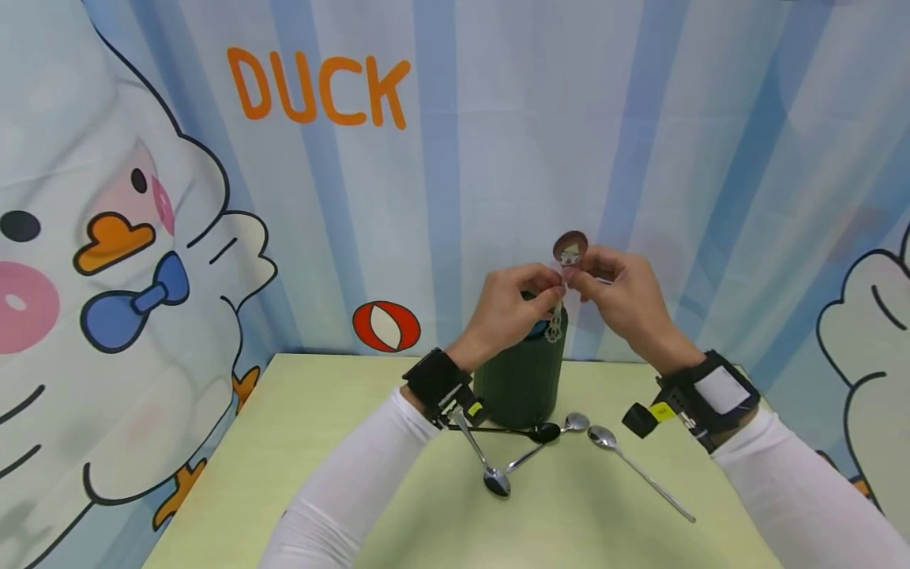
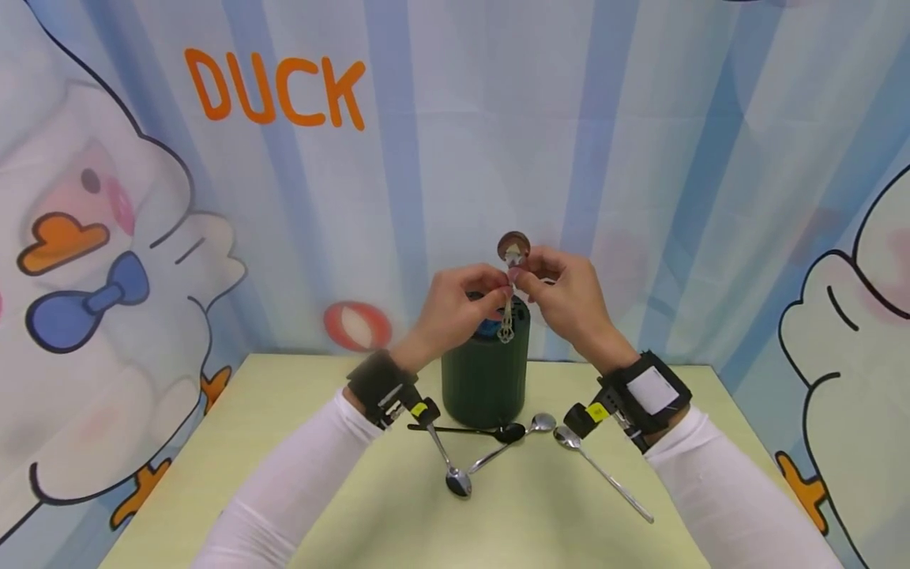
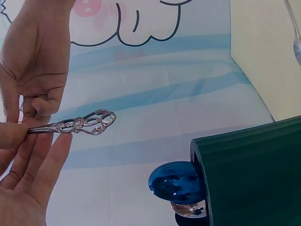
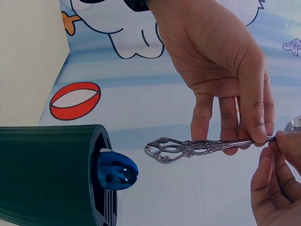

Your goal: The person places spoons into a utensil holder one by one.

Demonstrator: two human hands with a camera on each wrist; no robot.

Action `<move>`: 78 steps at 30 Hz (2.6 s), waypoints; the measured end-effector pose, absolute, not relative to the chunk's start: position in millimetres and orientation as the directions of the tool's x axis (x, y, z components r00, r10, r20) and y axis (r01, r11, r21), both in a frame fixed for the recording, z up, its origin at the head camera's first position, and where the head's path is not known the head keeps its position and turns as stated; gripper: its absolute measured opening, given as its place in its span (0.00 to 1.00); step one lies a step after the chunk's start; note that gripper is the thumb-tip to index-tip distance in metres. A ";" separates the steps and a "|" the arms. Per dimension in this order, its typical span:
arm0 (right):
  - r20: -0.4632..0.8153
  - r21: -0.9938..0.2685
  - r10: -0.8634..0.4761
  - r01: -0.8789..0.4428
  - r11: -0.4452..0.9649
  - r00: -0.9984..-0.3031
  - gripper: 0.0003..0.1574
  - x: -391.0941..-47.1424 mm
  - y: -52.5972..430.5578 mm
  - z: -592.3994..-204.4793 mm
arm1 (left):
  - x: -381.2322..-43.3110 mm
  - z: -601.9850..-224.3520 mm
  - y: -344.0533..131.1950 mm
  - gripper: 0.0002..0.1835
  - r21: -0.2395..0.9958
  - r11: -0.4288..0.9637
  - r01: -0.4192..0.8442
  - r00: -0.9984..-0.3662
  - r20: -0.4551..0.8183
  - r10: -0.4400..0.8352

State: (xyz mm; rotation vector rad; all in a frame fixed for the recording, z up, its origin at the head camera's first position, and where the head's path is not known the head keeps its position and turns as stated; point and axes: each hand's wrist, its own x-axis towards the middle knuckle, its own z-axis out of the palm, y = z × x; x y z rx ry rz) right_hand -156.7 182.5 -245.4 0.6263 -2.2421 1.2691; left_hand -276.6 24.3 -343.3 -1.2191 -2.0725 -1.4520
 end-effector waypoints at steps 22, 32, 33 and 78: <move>0.627 -0.663 -0.126 -0.612 0.432 -0.768 0.09 -196.0 180.4 -264.2 | -270.0 -324.6 25.2 0.08 0.582 0.221 0.782 -0.620 0.694 0.366; 0.618 -0.646 -0.123 -0.591 0.484 -0.776 0.08 -203.7 179.0 -272.6 | -231.7 -298.6 12.5 0.07 0.614 0.236 0.753 -0.652 0.650 0.391; 0.617 -0.646 -0.122 -0.589 0.485 -0.777 0.07 -204.5 179.0 -273.2 | -232.4 -299.2 11.8 0.07 0.606 0.240 0.758 -0.647 0.651 0.397; 0.390 -0.736 -0.150 -0.406 0.542 -0.908 0.10 -223.0 183.4 -331.3 | -245.1 -347.9 7.9 0.10 0.627 0.418 0.657 -0.752 0.508 0.420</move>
